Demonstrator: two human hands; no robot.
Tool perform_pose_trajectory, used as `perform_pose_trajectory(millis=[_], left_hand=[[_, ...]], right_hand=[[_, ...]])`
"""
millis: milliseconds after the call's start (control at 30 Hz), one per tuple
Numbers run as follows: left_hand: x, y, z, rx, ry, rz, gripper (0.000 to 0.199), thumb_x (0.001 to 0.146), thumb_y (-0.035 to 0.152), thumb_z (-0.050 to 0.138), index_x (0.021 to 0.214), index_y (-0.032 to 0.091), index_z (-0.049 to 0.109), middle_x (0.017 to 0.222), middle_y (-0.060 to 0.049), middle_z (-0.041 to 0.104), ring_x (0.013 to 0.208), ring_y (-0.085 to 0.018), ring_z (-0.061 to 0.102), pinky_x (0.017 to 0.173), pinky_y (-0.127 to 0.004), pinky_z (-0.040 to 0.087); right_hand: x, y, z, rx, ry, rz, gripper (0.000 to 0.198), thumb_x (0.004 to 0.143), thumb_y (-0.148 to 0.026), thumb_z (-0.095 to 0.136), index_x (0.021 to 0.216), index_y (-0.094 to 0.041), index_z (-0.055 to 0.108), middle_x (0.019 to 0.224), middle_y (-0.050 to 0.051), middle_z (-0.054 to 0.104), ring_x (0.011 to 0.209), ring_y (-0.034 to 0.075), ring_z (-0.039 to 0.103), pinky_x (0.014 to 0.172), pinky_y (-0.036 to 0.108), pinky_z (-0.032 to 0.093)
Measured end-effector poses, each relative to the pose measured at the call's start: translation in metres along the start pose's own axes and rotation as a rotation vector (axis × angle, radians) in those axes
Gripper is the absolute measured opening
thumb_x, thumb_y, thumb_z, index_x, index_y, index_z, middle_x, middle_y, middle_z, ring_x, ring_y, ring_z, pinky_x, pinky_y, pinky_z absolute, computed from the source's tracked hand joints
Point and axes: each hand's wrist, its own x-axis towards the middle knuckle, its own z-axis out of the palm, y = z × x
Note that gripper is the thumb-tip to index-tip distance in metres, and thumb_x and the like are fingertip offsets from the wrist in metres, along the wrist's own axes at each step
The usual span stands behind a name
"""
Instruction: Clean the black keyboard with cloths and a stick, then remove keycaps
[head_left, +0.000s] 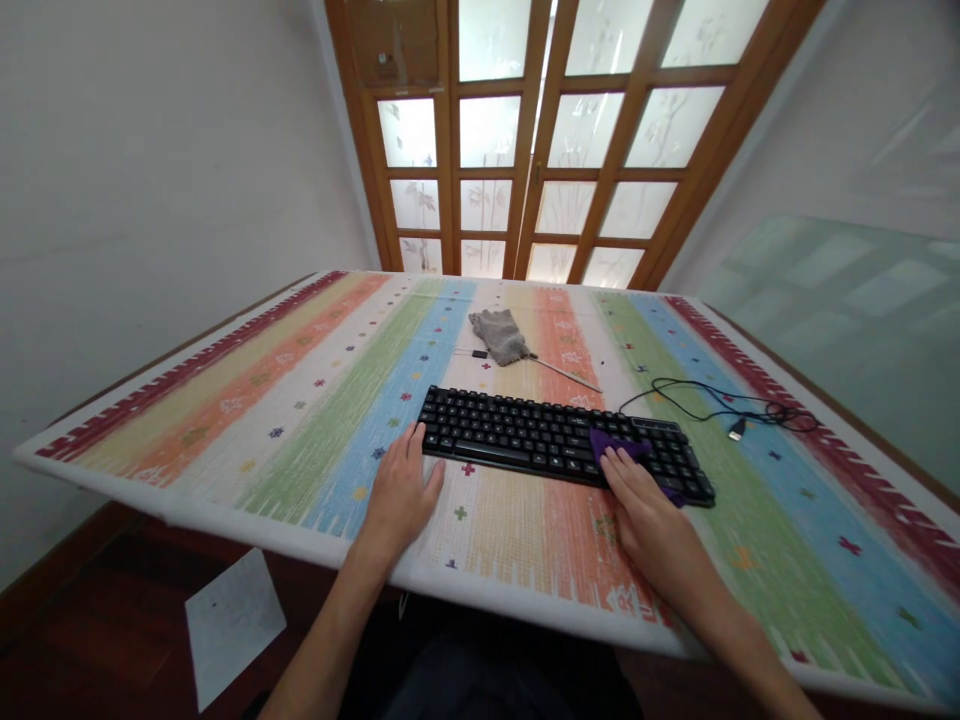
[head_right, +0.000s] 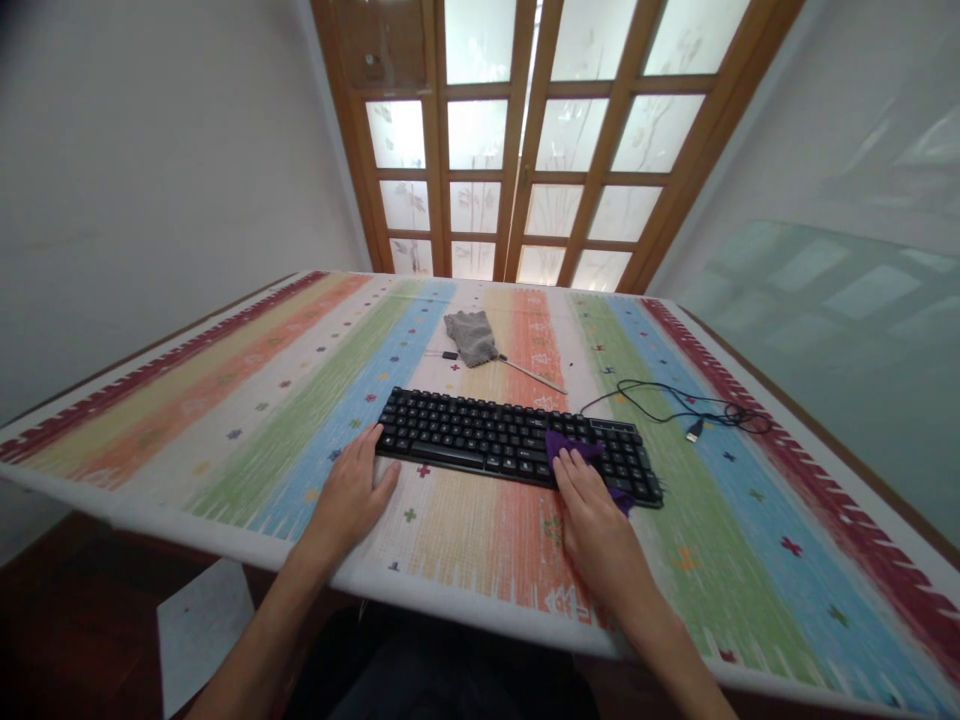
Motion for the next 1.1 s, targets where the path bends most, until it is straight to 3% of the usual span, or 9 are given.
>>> perform_pose_trajectory(millis=[133,233,467,700,833,933,1100], left_hand=[[0.001,-0.001,-0.001,0.004,-0.001,0.009,0.052,0.096,0.032,0.047,0.141,0.008,0.038,0.141,-0.023,0.051,0.130,-0.034,0.050,0.109,-0.055,0.042],[0.002,-0.001,-0.001,0.010,-0.001,0.004,0.052,0.096,0.032,0.047,0.141,0.007,0.039,0.141,-0.023,0.051,0.131,-0.034,0.049,0.110,-0.054,0.041],[0.002,-0.001,0.000,0.010,0.014,0.013,0.051,0.096,0.032,0.047,0.140,0.008,0.040,0.139,-0.023,0.052,0.130,-0.034,0.051,0.108,-0.055,0.043],[0.001,-0.002,0.002,0.006,0.017,0.006,0.051,0.096,0.033,0.046,0.140,0.009,0.040,0.140,-0.023,0.052,0.130,-0.034,0.051,0.108,-0.055,0.043],[0.001,-0.003,0.003,-0.004,0.022,0.007,0.052,0.095,0.033,0.047,0.141,0.010,0.039,0.141,-0.022,0.051,0.131,-0.033,0.050,0.108,-0.055,0.042],[0.001,-0.003,0.003,-0.010,0.025,0.012,0.053,0.095,0.032,0.048,0.143,0.012,0.037,0.141,-0.021,0.051,0.131,-0.033,0.050,0.108,-0.055,0.043],[0.002,-0.002,0.000,0.001,0.016,0.010,0.052,0.095,0.032,0.047,0.142,0.010,0.038,0.141,-0.022,0.052,0.130,-0.034,0.051,0.108,-0.055,0.043]], right_hand=[[0.001,-0.006,-0.008,-0.052,-0.023,-0.008,0.079,0.083,0.002,0.036,0.158,-0.010,0.014,0.150,0.018,0.046,0.142,0.028,0.039,0.112,0.049,0.043],[0.001,-0.010,-0.014,-0.093,-0.047,-0.007,0.080,0.077,0.006,0.036,0.155,-0.006,0.023,0.147,0.019,0.049,0.139,0.027,0.043,0.110,0.046,0.046],[0.000,-0.006,-0.023,-0.102,0.012,0.001,0.054,0.080,0.002,0.038,0.126,-0.010,0.063,0.127,0.014,0.067,0.114,0.022,0.067,0.092,0.034,0.058],[0.013,0.001,-0.042,-0.203,0.104,0.116,0.039,0.084,-0.002,0.043,0.113,-0.009,0.069,0.109,0.014,0.075,0.092,0.022,0.074,0.077,0.030,0.060],[0.017,0.011,-0.040,-0.171,0.096,0.016,0.035,0.085,-0.004,0.045,0.108,-0.009,0.071,0.110,0.016,0.074,0.113,0.029,0.066,0.094,0.043,0.056],[0.018,0.023,-0.034,-0.091,0.044,-0.119,0.039,0.084,-0.001,0.042,0.110,-0.007,0.070,0.131,0.017,0.064,0.133,0.030,0.050,0.107,0.049,0.047],[0.017,0.037,-0.028,-0.039,-0.092,-0.201,0.063,0.079,0.005,0.037,0.140,-0.008,0.050,0.144,0.016,0.054,0.133,0.023,0.051,0.113,0.047,0.042]])
